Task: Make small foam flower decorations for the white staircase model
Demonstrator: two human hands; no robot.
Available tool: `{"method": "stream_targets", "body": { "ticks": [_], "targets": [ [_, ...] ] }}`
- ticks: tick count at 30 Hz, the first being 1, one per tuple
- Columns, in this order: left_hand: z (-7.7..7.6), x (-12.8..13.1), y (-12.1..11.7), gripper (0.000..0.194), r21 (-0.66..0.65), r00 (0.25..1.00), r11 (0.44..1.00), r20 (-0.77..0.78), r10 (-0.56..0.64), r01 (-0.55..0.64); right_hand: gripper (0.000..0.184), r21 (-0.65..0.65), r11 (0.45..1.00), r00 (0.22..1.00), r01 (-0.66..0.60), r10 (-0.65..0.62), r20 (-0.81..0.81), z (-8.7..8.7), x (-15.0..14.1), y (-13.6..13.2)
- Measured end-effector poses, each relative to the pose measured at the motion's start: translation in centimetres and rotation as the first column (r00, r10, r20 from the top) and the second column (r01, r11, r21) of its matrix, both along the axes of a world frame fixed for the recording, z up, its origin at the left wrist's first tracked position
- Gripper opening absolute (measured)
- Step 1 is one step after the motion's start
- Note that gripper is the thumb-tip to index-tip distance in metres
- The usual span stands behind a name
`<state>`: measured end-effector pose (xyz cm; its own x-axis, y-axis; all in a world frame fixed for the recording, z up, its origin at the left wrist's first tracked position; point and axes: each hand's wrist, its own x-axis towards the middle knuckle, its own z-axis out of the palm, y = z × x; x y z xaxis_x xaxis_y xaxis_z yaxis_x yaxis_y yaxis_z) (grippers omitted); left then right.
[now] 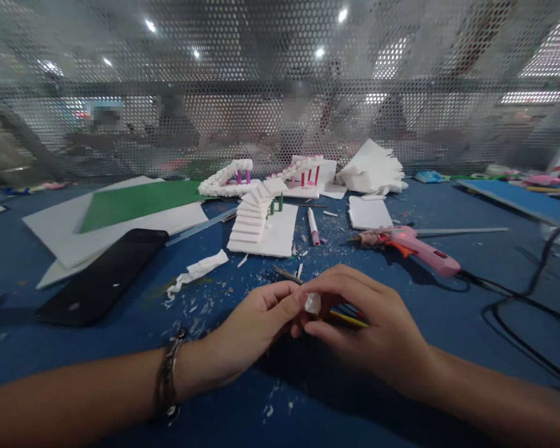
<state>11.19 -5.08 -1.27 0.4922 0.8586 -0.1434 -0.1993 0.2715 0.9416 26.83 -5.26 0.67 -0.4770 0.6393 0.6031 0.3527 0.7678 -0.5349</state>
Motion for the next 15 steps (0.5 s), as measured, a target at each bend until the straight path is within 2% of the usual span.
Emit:
{"method": "stream_targets", "body": {
  "ticks": [5, 9, 12, 15],
  "targets": [
    [0.0, 0.0, -0.1, 0.026, 0.067, 0.999, 0.997, -0.019, -0.033, 0.035, 0.015, 0.002, 0.999, 0.999, 0.053, -0.053, 0.011, 0.0, 0.0, -0.1],
    [0.6, 0.1, -0.8, 0.031, 0.205, 0.99, 0.973, -0.115, -0.087, 0.109, 0.006, -0.002, 1.0, 1.0, 0.021, -0.021, 0.003, 0.1, 0.1, -0.3],
    [1.1, 0.0, -1.3, 0.03, 0.364, 0.96, 0.923, -0.279, -0.018, 0.122, 0.005, -0.094, 0.996, 1.0, 0.008, -0.008, 0.002, 0.1, 0.0, -0.5],
    [1.2, -0.2, -1.5, 0.03, 0.469, 0.937, 0.876, -0.343, 0.062, 0.114, 0.007, -0.253, 0.967, 0.999, -0.04, 0.031, -0.039, 0.1, -0.1, -0.7]
  ]
}}
